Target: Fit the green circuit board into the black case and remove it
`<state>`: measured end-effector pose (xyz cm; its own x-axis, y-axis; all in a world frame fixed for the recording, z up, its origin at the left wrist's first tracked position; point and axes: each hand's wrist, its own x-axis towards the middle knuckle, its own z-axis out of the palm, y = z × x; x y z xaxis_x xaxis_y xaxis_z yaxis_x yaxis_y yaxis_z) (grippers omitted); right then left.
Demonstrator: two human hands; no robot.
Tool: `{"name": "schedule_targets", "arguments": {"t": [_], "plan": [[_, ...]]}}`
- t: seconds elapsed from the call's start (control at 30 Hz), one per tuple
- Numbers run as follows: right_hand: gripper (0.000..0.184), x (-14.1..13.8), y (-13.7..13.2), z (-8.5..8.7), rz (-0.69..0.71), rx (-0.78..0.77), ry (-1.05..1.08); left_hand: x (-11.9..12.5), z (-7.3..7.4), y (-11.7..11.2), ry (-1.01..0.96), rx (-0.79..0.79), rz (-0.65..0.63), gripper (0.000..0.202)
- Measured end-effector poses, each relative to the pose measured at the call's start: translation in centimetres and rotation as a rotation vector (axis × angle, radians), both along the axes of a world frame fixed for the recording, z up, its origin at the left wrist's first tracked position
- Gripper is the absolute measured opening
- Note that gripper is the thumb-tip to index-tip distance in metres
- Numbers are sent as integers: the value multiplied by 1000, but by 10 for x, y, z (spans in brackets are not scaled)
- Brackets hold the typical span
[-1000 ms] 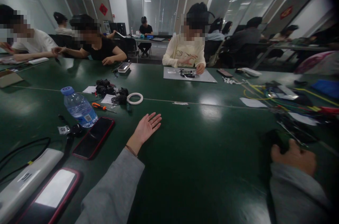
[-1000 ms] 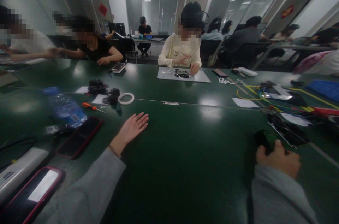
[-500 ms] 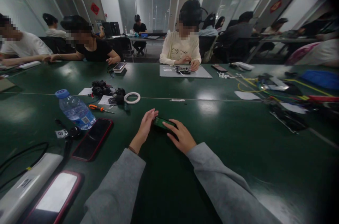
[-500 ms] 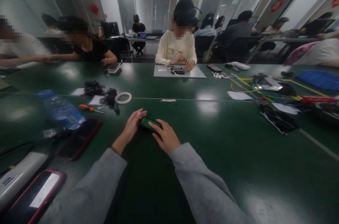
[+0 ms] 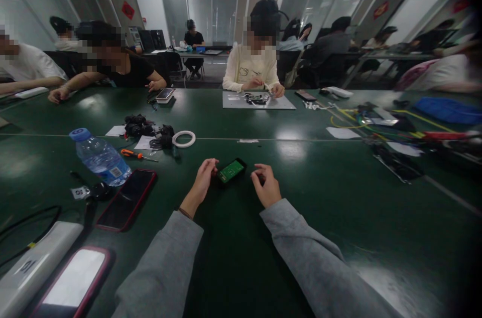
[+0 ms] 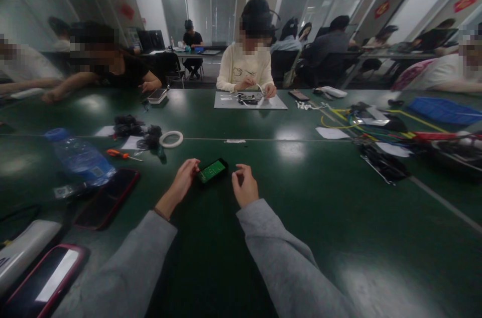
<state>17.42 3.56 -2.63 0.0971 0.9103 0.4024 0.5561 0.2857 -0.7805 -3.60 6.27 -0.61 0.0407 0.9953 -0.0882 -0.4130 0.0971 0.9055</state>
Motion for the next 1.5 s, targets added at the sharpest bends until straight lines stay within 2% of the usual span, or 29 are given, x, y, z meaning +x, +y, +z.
{"name": "schedule_targets", "arguments": {"t": [0.03, 0.1, 0.17, 0.2, 0.27, 0.4, 0.47, 0.53, 0.67, 0.83, 0.9, 1.03, 1.1, 1.17, 1.3, 1.5], "plan": [[36, -1, 0, 1, 21, -16, 43, 0, 2, -2, -23, 4, -44, 22], [39, -2, -2, 3, 93, -66, 125, -1, 7, -8, -77, -20, -240, 28], [42, -3, -4, 7, 220, -113, 172, 0, 13, -14, -70, -58, -460, 31], [44, -4, -5, 8, 290, -123, 171, 1, 15, -17, -57, -58, -510, 33], [48, -5, -7, 10, 390, -109, 126, 2, 16, -19, -35, -19, -460, 34], [68, -6, -9, 13, 397, -66, 7, 0, 12, -13, -7, 86, -87, 30], [73, -7, -10, 14, 415, -96, -27, -1, 12, -11, 38, 126, -4, 22], [70, -7, -10, 15, 447, -129, -36, 0, 14, -11, 85, 157, -13, 18], [66, -5, -9, 16, 472, -155, -27, 3, 18, -16, 99, 160, -124, 26], [64, -3, -8, 14, 498, -144, -82, 4, 15, -15, 133, 166, -173, 33], [56, -2, -6, 13, 419, -55, -148, 3, 11, -13, 193, 179, -138, 34], [49, 6, 2, 4, 60, 100, -175, -2, 5, -6, 331, 167, -8, 35], [43, 12, 7, -2, -84, 127, -118, -4, 3, -3, 342, 164, -6, 38], [36, 15, 11, -6, -127, 114, -46, -5, 3, -3, 335, 164, -41, 41], [33, 12, 9, -5, -24, 51, 40, -4, 6, -6, 368, 178, -93, 43], [36, 2, 2, 1, 154, 12, -8, -1, 5, -5, 441, 218, -148, 42]]}}
